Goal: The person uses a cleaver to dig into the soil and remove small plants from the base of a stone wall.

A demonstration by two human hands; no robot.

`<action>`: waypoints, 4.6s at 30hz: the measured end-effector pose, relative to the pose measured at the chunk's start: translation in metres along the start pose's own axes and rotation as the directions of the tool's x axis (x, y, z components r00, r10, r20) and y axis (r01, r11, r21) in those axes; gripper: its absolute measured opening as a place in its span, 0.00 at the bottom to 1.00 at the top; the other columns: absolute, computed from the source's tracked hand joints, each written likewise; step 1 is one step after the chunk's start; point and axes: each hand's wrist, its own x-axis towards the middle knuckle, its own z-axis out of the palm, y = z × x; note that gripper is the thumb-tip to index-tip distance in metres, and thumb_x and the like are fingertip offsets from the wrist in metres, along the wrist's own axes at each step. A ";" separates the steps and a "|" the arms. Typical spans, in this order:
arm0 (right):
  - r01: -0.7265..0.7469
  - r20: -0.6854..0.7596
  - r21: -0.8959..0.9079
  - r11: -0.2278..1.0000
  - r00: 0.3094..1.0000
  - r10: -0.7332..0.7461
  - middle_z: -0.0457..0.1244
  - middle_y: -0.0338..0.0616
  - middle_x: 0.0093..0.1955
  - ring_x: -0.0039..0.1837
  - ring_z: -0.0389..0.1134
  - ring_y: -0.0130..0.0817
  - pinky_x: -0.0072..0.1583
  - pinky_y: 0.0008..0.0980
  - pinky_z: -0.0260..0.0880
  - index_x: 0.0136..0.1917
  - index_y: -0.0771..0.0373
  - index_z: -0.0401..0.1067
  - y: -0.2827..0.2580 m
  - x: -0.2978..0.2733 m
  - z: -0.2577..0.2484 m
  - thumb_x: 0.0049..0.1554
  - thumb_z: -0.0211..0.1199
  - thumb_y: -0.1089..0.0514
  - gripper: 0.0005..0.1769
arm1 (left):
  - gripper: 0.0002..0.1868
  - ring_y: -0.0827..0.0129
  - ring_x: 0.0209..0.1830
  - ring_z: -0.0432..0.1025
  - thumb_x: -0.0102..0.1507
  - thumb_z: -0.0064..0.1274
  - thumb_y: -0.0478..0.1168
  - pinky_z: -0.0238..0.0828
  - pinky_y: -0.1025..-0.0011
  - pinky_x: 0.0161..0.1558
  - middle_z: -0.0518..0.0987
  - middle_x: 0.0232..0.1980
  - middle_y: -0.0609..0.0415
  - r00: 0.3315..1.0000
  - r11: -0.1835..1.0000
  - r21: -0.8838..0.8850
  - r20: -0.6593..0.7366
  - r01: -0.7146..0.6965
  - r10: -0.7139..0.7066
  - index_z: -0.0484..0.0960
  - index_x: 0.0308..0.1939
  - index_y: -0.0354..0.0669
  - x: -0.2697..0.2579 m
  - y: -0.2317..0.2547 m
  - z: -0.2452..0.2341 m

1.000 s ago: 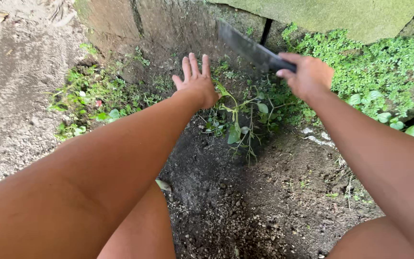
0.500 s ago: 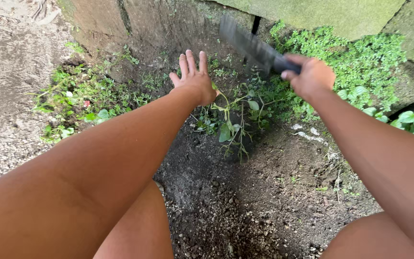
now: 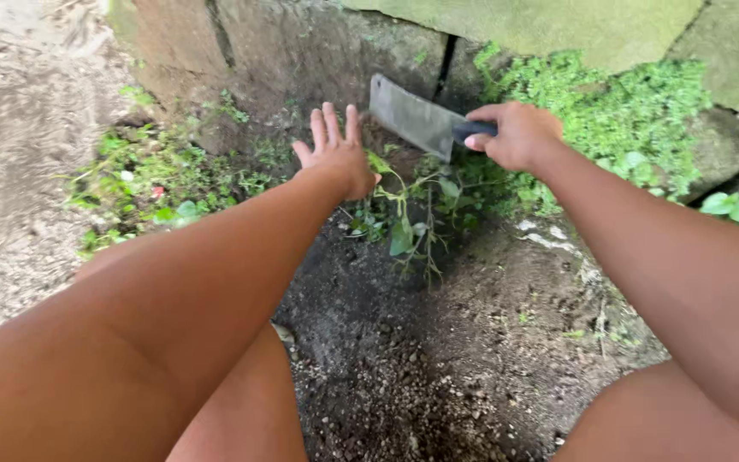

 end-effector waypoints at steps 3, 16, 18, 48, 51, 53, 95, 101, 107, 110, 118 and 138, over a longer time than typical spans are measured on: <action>0.039 -0.132 -0.002 0.999 0.990 -0.039 0.72 0.43 0.49 0.50 0.73 0.47 0.49 0.47 0.72 0.68 0.31 0.73 -0.008 -0.003 0.006 0.58 0.67 0.37 0.24 | 0.63 0.46 0.85 0.22 0.61 0.58 0.62 0.37 0.34 0.74 0.26 0.84 0.40 0.999 0.999 -0.025 -0.031 0.020 -0.021 0.27 0.82 0.47 -0.001 -0.006 -0.003; -0.161 0.294 0.436 0.886 0.955 0.029 0.73 0.46 0.45 0.41 0.71 0.38 0.42 0.35 0.70 0.70 0.37 0.71 -0.007 -0.005 0.004 0.59 0.68 0.49 0.26 | 0.61 0.45 0.83 0.20 0.63 0.55 0.61 0.36 0.33 0.73 0.23 0.83 0.40 0.999 0.999 0.006 0.006 0.032 -0.032 0.25 0.81 0.46 0.011 -0.012 0.002; 0.061 -0.096 0.083 0.995 0.994 -0.053 0.71 0.40 0.47 0.41 0.71 0.34 0.43 0.37 0.67 0.66 0.35 0.74 -0.021 -0.015 0.008 0.56 0.72 0.43 0.25 | 0.64 0.44 0.83 0.19 0.61 0.57 0.63 0.35 0.34 0.73 0.23 0.83 0.37 1.000 1.000 -0.001 0.008 0.011 -0.011 0.24 0.81 0.46 0.011 -0.010 0.002; 0.046 -0.101 0.459 0.887 0.995 0.000 0.73 0.42 0.48 0.43 0.75 0.37 0.49 0.37 0.71 0.70 0.35 0.71 -0.041 -0.035 0.011 0.58 0.67 0.43 0.27 | 0.59 0.42 0.83 0.20 0.63 0.55 0.47 0.34 0.33 0.73 0.23 0.83 0.35 0.999 0.999 0.004 -0.009 0.040 -0.040 0.24 0.81 0.44 0.009 -0.024 0.000; 0.093 0.015 0.251 0.964 0.995 -0.100 0.71 0.39 0.53 0.47 0.73 0.38 0.48 0.38 0.72 0.67 0.31 0.72 -0.034 -0.042 0.017 0.57 0.67 0.41 0.25 | 0.57 0.42 0.83 0.21 0.63 0.52 0.45 0.35 0.33 0.73 0.24 0.83 0.36 0.998 0.998 0.001 0.003 0.065 -0.065 0.24 0.81 0.45 0.009 -0.023 0.006; 0.091 0.166 0.142 0.986 0.979 -0.114 0.71 0.38 0.54 0.50 0.72 0.37 0.51 0.40 0.71 0.66 0.29 0.73 -0.028 -0.050 0.023 0.55 0.69 0.40 0.25 | 0.58 0.42 0.83 0.21 0.63 0.53 0.46 0.36 0.33 0.73 0.24 0.83 0.36 0.998 0.998 0.014 0.007 0.068 -0.068 0.24 0.81 0.45 0.007 -0.022 0.005; -0.395 0.430 0.424 0.815 0.880 0.203 0.68 0.46 0.45 0.41 0.68 0.32 0.43 0.34 0.71 0.71 0.52 0.68 0.050 -0.092 -0.012 0.59 0.63 0.59 0.27 | 0.67 0.42 0.84 0.23 0.58 0.63 0.59 0.38 0.31 0.71 0.26 0.84 0.37 0.996 0.995 -0.051 -0.004 -0.084 0.084 0.27 0.82 0.46 0.010 0.046 0.027; -0.653 0.710 0.506 0.564 0.686 0.158 0.69 0.52 0.44 0.38 0.69 0.35 0.43 0.35 0.74 0.75 0.46 0.61 0.058 -0.112 0.003 0.57 0.61 0.64 0.35 | 0.69 0.43 0.84 0.23 0.56 0.64 0.60 0.37 0.32 0.73 0.26 0.84 0.38 0.994 0.992 -0.068 -0.011 -0.106 0.105 0.27 0.81 0.47 0.004 0.043 0.021; -0.310 0.288 0.376 0.873 0.935 0.208 0.70 0.51 0.49 0.39 0.67 0.33 0.44 0.38 0.70 0.74 0.51 0.69 0.085 -0.103 -0.017 0.60 0.65 0.56 0.29 | 0.67 0.42 0.83 0.21 0.58 0.63 0.59 0.35 0.31 0.73 0.24 0.83 0.37 0.993 0.988 -0.102 -0.021 -0.119 0.117 0.25 0.81 0.47 0.014 0.046 0.022; -0.342 0.291 0.172 0.924 0.914 0.284 0.68 0.41 0.50 0.39 0.69 0.33 0.46 0.37 0.70 0.76 0.44 0.61 0.087 -0.105 -0.005 0.59 0.66 0.53 0.33 | 0.67 0.40 0.82 0.20 0.59 0.62 0.58 0.32 0.31 0.72 0.22 0.82 0.35 0.992 0.988 -0.090 -0.005 -0.123 0.123 0.23 0.80 0.45 0.013 0.052 0.027; -0.503 0.574 0.521 0.690 0.805 0.153 0.70 0.47 0.43 0.36 0.68 0.32 0.44 0.41 0.71 0.73 0.49 0.70 0.116 -0.110 -0.001 0.52 0.65 0.62 0.34 | 0.66 0.42 0.84 0.21 0.59 0.62 0.57 0.34 0.32 0.74 0.24 0.84 0.38 0.992 0.986 -0.109 0.009 -0.128 0.130 0.25 0.81 0.46 0.003 0.055 0.024; -0.382 0.367 0.665 0.642 0.916 0.165 0.64 0.45 0.34 0.30 0.62 0.27 0.34 0.27 0.68 0.75 0.56 0.62 0.066 -0.118 -0.039 0.59 0.58 0.60 0.31 | 0.65 0.40 0.83 0.21 0.59 0.62 0.55 0.34 0.31 0.73 0.25 0.83 0.35 0.991 0.987 -0.088 -0.021 -0.134 0.133 0.26 0.81 0.44 0.005 0.074 0.030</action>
